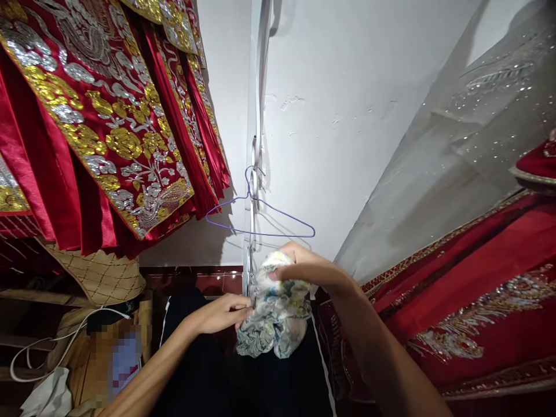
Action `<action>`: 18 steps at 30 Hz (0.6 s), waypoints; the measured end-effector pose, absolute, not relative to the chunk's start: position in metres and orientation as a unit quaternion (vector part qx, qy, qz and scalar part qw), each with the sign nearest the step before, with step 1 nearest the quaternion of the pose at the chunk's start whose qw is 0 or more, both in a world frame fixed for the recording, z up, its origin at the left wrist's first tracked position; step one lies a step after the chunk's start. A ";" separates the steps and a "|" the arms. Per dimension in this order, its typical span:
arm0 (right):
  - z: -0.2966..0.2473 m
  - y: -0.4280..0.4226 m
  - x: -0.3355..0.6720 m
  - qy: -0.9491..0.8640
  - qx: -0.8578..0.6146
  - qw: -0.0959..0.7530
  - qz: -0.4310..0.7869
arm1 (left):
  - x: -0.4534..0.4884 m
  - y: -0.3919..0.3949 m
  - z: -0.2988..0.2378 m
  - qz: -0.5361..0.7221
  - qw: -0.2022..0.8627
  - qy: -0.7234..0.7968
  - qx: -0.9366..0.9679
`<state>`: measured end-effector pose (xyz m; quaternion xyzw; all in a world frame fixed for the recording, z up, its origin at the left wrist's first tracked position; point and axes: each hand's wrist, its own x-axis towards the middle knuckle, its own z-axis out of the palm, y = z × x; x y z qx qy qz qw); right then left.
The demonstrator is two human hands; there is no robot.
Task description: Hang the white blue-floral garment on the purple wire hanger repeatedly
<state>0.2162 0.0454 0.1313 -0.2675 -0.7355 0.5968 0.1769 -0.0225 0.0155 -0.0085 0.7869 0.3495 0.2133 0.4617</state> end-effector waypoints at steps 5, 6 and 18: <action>0.146 0.037 0.187 -0.794 -0.221 0.118 0.554 | -0.022 0.021 0.033 0.358 0.369 0.352 0.782; 0.146 0.035 0.184 -0.807 -0.223 0.101 0.537 | -0.021 0.021 0.039 0.347 0.374 0.344 0.789; 0.146 0.065 0.209 -0.702 -0.399 0.498 0.315 | -0.066 0.025 0.051 0.350 0.307 0.429 0.774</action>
